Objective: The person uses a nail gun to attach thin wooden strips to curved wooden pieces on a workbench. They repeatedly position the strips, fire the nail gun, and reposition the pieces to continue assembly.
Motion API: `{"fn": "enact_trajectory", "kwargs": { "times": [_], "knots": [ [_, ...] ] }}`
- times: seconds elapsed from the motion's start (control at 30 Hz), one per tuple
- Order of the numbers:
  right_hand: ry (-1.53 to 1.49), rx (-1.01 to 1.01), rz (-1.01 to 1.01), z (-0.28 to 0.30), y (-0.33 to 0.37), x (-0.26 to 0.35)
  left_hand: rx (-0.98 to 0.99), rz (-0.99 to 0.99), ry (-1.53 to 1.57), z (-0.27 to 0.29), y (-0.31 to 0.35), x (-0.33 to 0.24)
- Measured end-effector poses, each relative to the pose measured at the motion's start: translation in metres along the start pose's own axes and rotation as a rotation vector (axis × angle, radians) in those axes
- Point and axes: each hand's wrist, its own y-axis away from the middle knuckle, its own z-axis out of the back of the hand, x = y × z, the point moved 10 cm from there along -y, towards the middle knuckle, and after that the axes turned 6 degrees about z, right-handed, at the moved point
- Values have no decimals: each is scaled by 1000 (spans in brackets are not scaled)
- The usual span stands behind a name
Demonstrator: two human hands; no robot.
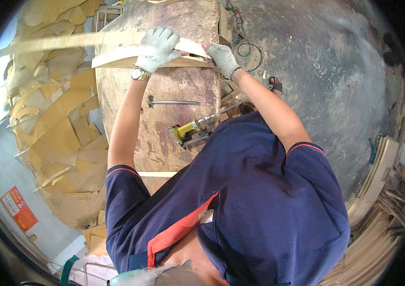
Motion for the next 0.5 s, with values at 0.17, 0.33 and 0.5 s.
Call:
{"fn": "enact_trajectory", "kwargs": {
  "times": [0.17, 0.33, 0.5],
  "knots": [
    [51, 25, -3, 1, 5, -5, -24, 52, 93, 12, 18, -8],
    [-85, 153, 36, 2, 10, -5, -5, 90, 93, 8, 29, -18],
    [159, 145, 127, 26, 9, 1, 14, 126, 8, -2, 31, -17]
  ]
}}
